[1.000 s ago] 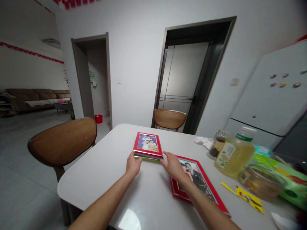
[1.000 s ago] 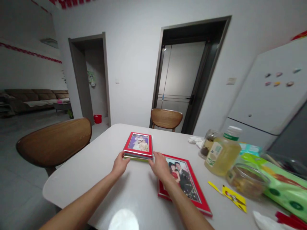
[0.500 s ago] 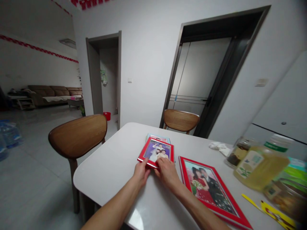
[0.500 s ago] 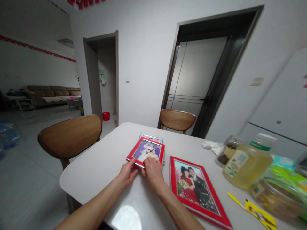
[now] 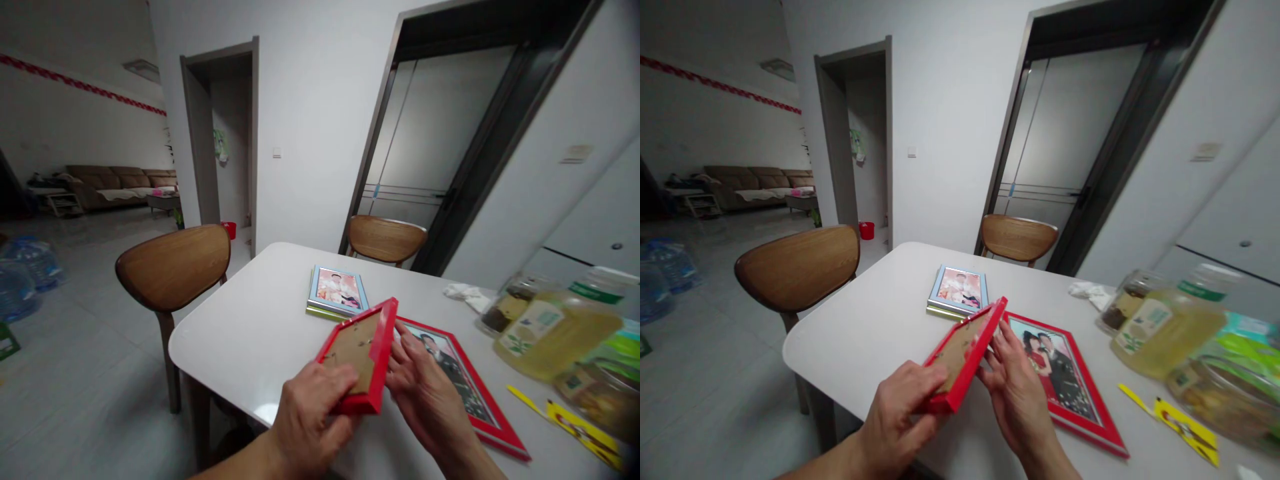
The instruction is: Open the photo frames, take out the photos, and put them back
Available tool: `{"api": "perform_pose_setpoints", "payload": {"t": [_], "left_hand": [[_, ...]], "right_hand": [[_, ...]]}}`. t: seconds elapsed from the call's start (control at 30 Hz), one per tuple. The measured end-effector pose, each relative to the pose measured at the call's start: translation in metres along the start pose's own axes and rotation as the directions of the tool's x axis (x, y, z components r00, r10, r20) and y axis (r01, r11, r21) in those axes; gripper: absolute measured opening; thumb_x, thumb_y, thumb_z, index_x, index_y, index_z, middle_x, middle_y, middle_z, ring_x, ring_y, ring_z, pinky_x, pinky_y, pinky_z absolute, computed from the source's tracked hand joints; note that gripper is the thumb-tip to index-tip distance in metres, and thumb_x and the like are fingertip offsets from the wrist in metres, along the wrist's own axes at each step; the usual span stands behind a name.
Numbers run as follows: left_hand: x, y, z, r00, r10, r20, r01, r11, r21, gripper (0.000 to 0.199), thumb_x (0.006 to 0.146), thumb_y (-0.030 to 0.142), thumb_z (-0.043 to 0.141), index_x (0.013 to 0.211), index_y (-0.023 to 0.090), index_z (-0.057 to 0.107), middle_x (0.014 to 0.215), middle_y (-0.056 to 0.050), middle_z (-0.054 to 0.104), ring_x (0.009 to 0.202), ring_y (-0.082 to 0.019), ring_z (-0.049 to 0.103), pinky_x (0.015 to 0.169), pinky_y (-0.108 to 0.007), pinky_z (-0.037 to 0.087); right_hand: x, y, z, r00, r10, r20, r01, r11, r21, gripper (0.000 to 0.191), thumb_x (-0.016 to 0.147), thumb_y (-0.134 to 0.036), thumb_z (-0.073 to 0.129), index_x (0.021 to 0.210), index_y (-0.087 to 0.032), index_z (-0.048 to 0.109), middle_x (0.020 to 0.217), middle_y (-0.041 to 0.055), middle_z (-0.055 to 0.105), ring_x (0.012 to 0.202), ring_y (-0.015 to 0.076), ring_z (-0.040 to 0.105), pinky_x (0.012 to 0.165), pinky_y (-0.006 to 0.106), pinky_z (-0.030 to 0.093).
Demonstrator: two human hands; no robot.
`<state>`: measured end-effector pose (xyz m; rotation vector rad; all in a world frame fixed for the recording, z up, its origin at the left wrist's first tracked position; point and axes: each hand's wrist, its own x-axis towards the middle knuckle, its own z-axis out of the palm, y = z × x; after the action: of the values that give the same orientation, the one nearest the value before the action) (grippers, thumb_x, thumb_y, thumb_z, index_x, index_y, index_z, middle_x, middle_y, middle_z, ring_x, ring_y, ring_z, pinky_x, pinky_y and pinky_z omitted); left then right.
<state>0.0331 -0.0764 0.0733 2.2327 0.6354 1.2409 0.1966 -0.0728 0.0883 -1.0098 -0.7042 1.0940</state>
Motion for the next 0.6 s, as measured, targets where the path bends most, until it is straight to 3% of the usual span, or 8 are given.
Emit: {"api": "perform_pose_setpoints", "payload": {"t": [0.07,0.2,0.33,0.47,0.6], "left_hand": [[-0.007,0.006,0.0,0.986,0.114,0.123,-0.126,0.988,0.091,0.042,0.074,0.012,0.048,0.116,0.017,0.047,0.111,-0.01,0.056,0.095,-0.024,0.054,0.084,-0.036,0.039],[-0.017,0.001,0.013,0.944,0.151,0.294,-0.213,0.957,0.194,0.036,0.082,0.015,0.039,0.117,0.015,0.046,0.111,-0.01,0.056,0.102,-0.023,0.051,0.091,-0.034,0.035],[-0.028,-0.016,0.03,0.943,0.141,0.303,-0.224,0.938,0.263,0.036,0.083,0.015,0.038,0.118,0.017,0.044,0.112,-0.009,0.056,0.106,-0.022,0.048,0.09,-0.032,0.037],[-0.035,-0.028,0.039,0.936,0.127,0.33,-0.221,0.938,0.266,0.035,0.083,0.014,0.037,0.117,0.017,0.044,0.11,-0.01,0.057,0.108,-0.022,0.047,0.09,-0.031,0.037],[-0.034,-0.028,0.043,0.917,0.026,0.398,-0.142,0.954,0.265,0.033,0.081,0.014,0.04,0.113,0.018,0.048,0.113,-0.01,0.055,0.11,-0.022,0.045,0.094,-0.033,0.03]], "right_hand": [[-0.008,0.006,-0.003,0.997,0.08,-0.018,-0.079,0.996,0.045,0.068,0.063,-0.04,0.059,0.124,-0.03,0.03,0.11,0.0043,0.056,0.09,0.0196,0.057,0.064,0.029,0.049],[-0.006,0.028,-0.012,0.977,0.201,-0.072,-0.204,0.978,-0.044,0.084,0.055,-0.03,0.066,0.127,-0.021,0.025,0.094,0.0065,0.064,0.077,0.0208,0.061,0.063,0.032,0.049],[0.008,0.049,-0.028,0.994,0.103,-0.045,-0.113,0.934,-0.34,0.075,0.055,-0.026,0.063,0.123,-0.016,0.034,0.094,0.0079,0.064,0.078,0.0213,0.061,0.071,0.035,0.047],[0.024,0.066,-0.046,0.997,-0.073,0.027,0.069,0.676,-0.734,0.054,0.056,-0.024,0.056,0.109,-0.012,0.052,0.099,0.0097,0.062,0.09,0.0229,0.056,0.084,0.037,0.039],[0.031,0.075,-0.056,0.976,-0.157,0.154,0.203,0.374,-0.905,0.05,0.059,-0.021,0.048,0.107,-0.007,0.053,0.099,0.0134,0.06,0.092,0.0228,0.054,0.085,0.034,0.037]]}}
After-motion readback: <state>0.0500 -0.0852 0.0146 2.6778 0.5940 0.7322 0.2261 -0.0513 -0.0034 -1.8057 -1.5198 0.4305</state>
